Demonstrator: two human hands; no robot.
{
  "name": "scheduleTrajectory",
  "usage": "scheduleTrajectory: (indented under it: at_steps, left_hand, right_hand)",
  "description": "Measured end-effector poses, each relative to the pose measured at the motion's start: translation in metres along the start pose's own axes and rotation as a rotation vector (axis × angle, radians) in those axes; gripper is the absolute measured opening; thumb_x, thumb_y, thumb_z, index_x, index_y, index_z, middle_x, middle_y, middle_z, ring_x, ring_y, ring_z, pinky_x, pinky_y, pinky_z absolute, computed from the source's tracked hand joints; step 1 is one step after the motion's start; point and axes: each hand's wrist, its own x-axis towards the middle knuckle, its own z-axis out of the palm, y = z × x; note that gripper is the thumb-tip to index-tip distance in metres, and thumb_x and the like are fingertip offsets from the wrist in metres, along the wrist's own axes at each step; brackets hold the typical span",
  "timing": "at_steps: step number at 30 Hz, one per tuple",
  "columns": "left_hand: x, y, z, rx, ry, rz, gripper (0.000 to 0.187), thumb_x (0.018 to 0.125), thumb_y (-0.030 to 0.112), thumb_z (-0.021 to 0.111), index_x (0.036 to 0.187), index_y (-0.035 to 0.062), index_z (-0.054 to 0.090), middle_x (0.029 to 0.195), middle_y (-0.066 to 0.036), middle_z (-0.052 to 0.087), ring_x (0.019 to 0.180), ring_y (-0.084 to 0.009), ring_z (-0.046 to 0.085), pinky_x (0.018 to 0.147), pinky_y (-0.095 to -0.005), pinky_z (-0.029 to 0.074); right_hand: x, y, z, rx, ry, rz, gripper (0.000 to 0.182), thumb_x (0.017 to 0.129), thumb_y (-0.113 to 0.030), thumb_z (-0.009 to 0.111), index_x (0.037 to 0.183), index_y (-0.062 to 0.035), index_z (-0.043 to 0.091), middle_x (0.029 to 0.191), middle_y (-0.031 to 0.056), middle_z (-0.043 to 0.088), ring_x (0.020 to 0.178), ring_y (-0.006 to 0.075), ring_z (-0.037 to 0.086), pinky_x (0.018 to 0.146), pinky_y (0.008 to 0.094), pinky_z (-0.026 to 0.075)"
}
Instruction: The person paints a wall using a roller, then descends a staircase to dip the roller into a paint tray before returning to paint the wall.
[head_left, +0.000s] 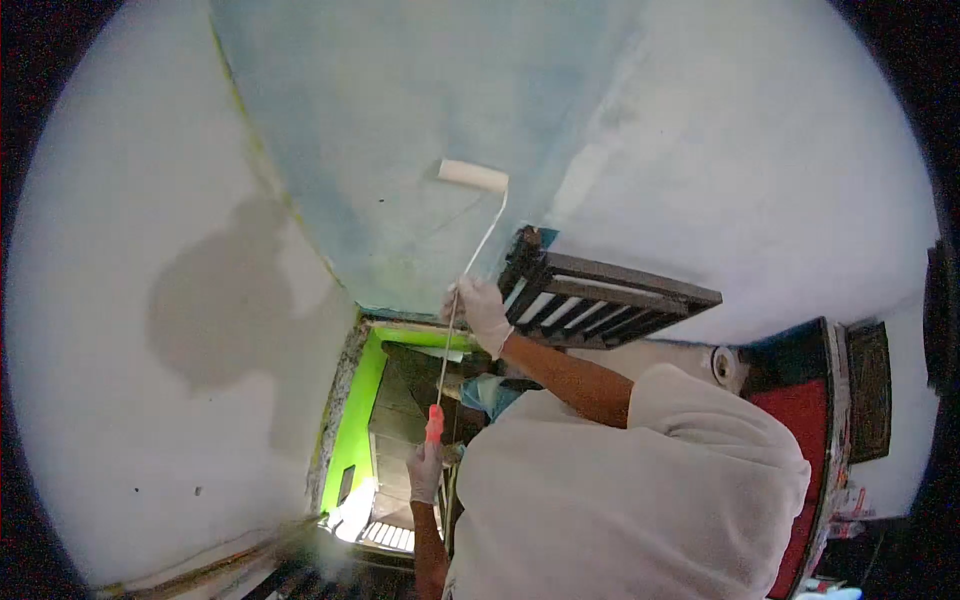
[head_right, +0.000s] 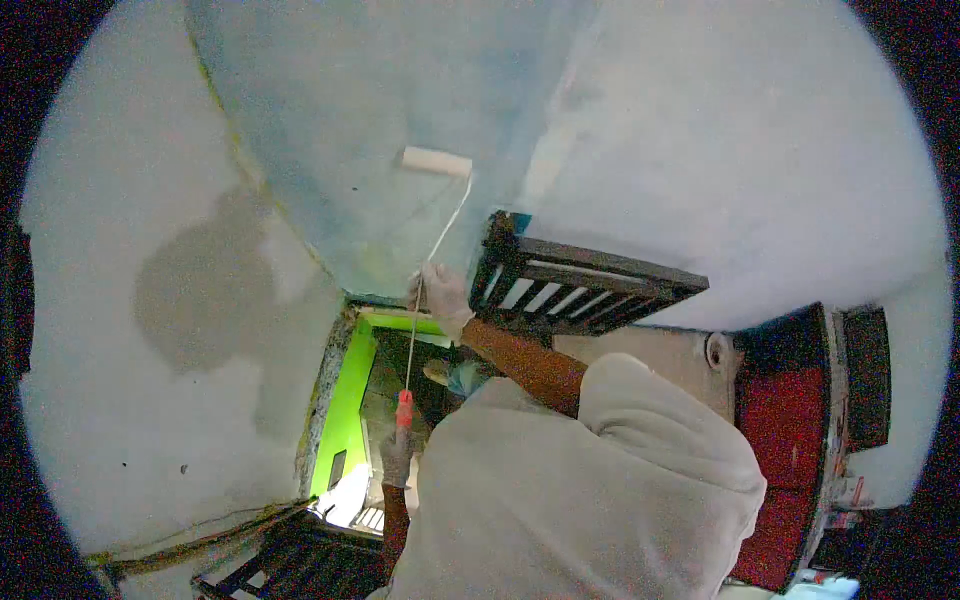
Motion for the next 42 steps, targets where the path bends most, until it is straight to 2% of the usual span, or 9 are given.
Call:
scheduleTrajectory:
  at_steps: [8, 11, 19, 23, 26, 29, 33, 38, 42]
  left_hand:
    - [-0.028, -0.016, -0.009, 0.03, -0.151, -0.012, 0.04, 0.094, 0.035, 0.053, 0.068, 0.0054, 0.056, 0.061, 0.005, 0.047, 0.055, -0.0049, 0.039, 0.048, -0.0245, 0.031]
    - [-0.005, -0.012, 0.013, 0.113, -0.197, 0.011, 0.038, 0.094, 0.033, 0.052, 0.073, 0.0022, 0.059, 0.061, 0.004, 0.048, 0.057, -0.0067, 0.042, 0.051, -0.0255, 0.035]
    - [0.049, 0.08, 0.07, 0.079, -0.37, -0.01, 0.037, 0.089, 0.033, 0.055, 0.088, -0.0032, 0.064, 0.066, 0.002, 0.055, 0.065, -0.0072, 0.049, 0.056, -0.0302, 0.041]
    - [0.037, 0.219, 0.101, 0.131, -0.381, 0.268, 0.034, 0.089, 0.029, 0.055, 0.085, -0.0045, 0.061, 0.062, 0.002, 0.053, 0.062, -0.008, 0.048, 0.053, -0.0315, 0.039]
    - [0.041, 0.227, 0.128, 0.099, -0.423, 0.325, 0.032, 0.09, 0.026, 0.054, 0.081, -0.004, 0.058, 0.061, 0.002, 0.051, 0.061, -0.0079, 0.045, 0.053, -0.0311, 0.039]
    - [0.051, 0.207, 0.13, 0.076, -0.412, 0.292, 0.032, 0.09, 0.027, 0.053, 0.079, -0.0032, 0.057, 0.062, 0.001, 0.05, 0.061, -0.0076, 0.044, 0.053, -0.0304, 0.038]
    - [0.056, 0.077, 0.103, 0.005, -0.276, 0.169, 0.039, 0.092, 0.032, 0.052, 0.071, -0.0008, 0.055, 0.06, 0.001, 0.046, 0.058, -0.0074, 0.042, 0.051, -0.0284, 0.036]
    - [0.016, 0.01, 0.05, 0.13, -0.172, 0.014, 0.045, 0.093, 0.035, 0.05, 0.067, -0.0001, 0.052, 0.055, -0.001, 0.044, 0.054, -0.0101, 0.04, 0.049, -0.0324, 0.034]
    - [0.022, 0.07, 0.053, 0.241, -0.181, 0.05, 0.045, 0.093, 0.035, 0.049, 0.067, -0.0008, 0.054, 0.053, -0.005, 0.046, 0.052, -0.0112, 0.042, 0.048, -0.034, 0.034]
  right_hand:
    - [-0.045, 0.033, -0.054, 0.093, 0.056, 0.131, 0.027, 0.099, -0.026, 0.043, 0.087, -0.0043, 0.054, 0.073, 0.0085, 0.061, 0.062, 0.0193, 0.063, 0.059, 0.0335, 0.053]
    - [-0.031, 0.027, -0.07, 0.094, 0.208, -0.065, 0.026, 0.098, -0.028, 0.048, 0.087, -0.0047, 0.054, 0.069, 0.0079, 0.061, 0.06, 0.0184, 0.062, 0.057, 0.0312, 0.052]
    - [-0.023, -0.132, -0.056, 0.044, 0.397, -0.373, 0.036, 0.097, -0.032, 0.047, 0.08, -0.0023, 0.055, 0.06, 0.0073, 0.058, 0.045, 0.0146, 0.054, 0.044, 0.0276, 0.043]
    - [-0.022, -0.234, -0.067, 0.109, 0.417, -0.606, 0.034, 0.097, -0.032, 0.049, 0.079, -0.003, 0.056, 0.058, 0.0058, 0.057, 0.042, 0.0129, 0.052, 0.04, 0.0262, 0.041]
    - [-0.02, -0.266, -0.078, 0.169, 0.345, -0.804, 0.027, 0.099, -0.029, 0.046, 0.086, -0.0066, 0.055, 0.059, 0.0034, 0.055, 0.04, 0.0106, 0.047, 0.035, 0.024, 0.037]
    - [-0.01, -0.233, -0.075, 0.249, 0.504, -0.571, 0.031, 0.097, -0.033, 0.049, 0.083, -0.0074, 0.057, 0.053, 0.0013, 0.051, 0.038, 0.0094, 0.045, 0.036, 0.023, 0.034]
    - [-0.012, -0.127, -0.075, 0.116, 0.3, -0.384, 0.033, 0.099, -0.031, 0.044, 0.083, -0.0048, 0.055, 0.053, 0.0026, 0.051, 0.04, 0.0123, 0.049, 0.039, 0.0245, 0.039]
    - [-0.017, -0.04, -0.075, 0.199, 0.176, -0.012, 0.028, 0.098, -0.024, 0.046, 0.083, -0.0027, 0.056, 0.06, 0.0062, 0.057, 0.049, 0.0157, 0.057, 0.044, 0.0265, 0.047]
    - [-0.012, -0.057, -0.069, 0.284, 0.175, -0.055, 0.029, 0.098, -0.024, 0.045, 0.083, -0.0026, 0.056, 0.06, 0.0057, 0.057, 0.048, 0.0153, 0.056, 0.044, 0.0267, 0.047]
